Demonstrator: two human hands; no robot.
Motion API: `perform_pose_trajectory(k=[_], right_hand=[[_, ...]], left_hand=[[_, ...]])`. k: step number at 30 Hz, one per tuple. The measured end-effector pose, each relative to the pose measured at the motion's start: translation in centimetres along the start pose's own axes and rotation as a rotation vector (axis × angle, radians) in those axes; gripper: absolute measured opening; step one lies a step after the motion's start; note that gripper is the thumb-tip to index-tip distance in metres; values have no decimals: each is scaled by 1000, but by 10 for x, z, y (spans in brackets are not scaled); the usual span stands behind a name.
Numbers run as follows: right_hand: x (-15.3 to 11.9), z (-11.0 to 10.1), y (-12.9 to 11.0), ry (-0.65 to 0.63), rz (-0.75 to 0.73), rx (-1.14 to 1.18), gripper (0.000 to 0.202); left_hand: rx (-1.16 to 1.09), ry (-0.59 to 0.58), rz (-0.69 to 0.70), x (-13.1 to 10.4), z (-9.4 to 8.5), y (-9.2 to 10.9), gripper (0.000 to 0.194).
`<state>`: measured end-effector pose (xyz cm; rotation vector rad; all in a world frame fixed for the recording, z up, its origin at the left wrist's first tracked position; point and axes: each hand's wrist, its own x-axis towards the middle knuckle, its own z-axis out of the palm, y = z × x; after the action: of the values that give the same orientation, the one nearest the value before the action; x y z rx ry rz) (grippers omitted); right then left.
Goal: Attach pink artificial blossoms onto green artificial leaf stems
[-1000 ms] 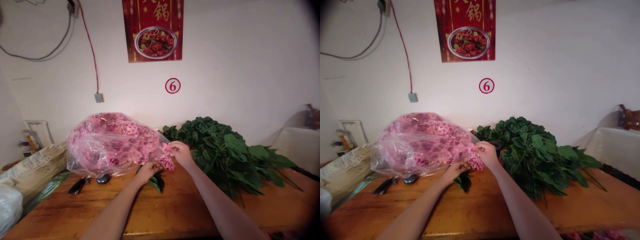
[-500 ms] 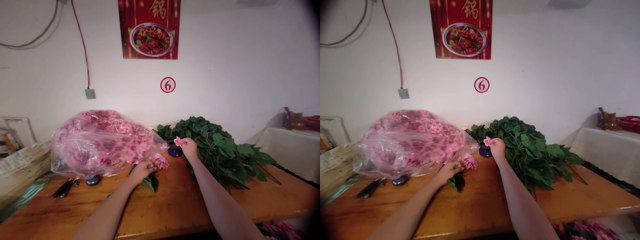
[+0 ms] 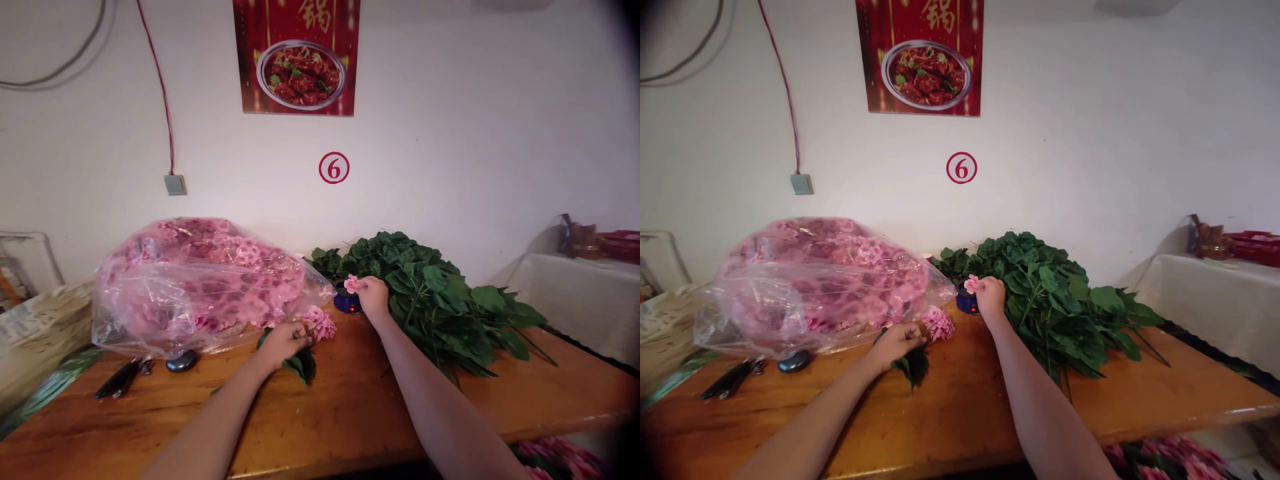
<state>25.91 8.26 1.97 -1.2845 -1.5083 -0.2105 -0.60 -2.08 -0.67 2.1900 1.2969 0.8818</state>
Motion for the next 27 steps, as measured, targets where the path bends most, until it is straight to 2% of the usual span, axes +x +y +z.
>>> perform_pose_trajectory(k=[6,9,15,22,27], right_hand=[[2,2,1,-19,7,-14,16],[2,-1,1,13,22,31,17],[1,-13,-9,100,141,182,16],[0,-24,-23,44,287,246,15],[1,-29,-23,37,346,272,16]], left_hand=[[9,-4,-15,0,-1,1,31],[-12,-10,-8,-1,-3,3,34],[-115,-57,-5,-4,-6,9,41],[-122,-112,-37,-4,-8,8,34],[-146,-81,2,-2,-10,7,35]])
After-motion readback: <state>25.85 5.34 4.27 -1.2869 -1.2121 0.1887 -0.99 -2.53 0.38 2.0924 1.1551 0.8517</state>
